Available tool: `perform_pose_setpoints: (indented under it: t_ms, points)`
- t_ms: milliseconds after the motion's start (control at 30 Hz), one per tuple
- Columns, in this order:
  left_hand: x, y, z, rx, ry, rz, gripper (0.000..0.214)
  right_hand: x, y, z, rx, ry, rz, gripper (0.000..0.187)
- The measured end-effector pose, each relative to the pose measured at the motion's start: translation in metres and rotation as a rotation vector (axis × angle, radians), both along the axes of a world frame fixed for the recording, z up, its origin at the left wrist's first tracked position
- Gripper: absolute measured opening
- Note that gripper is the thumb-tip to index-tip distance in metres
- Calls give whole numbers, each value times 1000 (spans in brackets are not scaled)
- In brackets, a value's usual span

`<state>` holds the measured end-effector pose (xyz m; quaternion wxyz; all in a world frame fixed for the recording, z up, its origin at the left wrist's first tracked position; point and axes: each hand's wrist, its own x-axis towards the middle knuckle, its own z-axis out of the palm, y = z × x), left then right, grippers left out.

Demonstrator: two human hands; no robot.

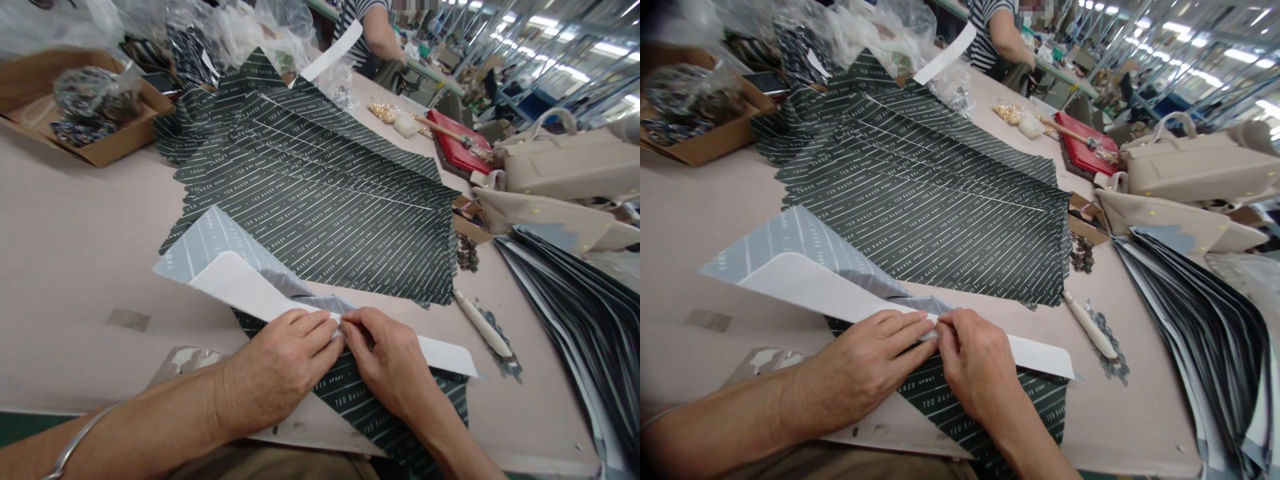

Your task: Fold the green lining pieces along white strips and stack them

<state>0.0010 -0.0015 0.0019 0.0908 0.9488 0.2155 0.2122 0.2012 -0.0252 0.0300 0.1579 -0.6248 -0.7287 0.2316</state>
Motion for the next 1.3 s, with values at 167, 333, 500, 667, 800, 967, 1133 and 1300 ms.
perform_pose_setpoints:
  t_ms: [167,333,500,667,800,967,1133,1300]
  points:
    - [0,-2,-3,15,-18,26,30,-3,5,0,-108,92,-78,8]
    - [-1,-4,-6,81,-37,34,37,7,7,10,-96,216,-85,14]
    - [1,-2,-20,145,-101,50,42,97,3,9,331,-166,-451,22]
    - [2,-4,-36,77,-150,84,41,187,-7,-13,326,-498,-481,34]
    - [4,-1,-22,159,-164,87,39,203,-11,-20,342,-454,-474,28]
    - [5,2,-3,190,-84,38,36,176,-22,7,634,86,-818,35]
    - [3,0,-4,119,-51,57,33,101,-20,34,639,1064,-740,9]
    - [1,-2,-8,85,-47,34,31,27,-2,18,316,1462,-713,32]
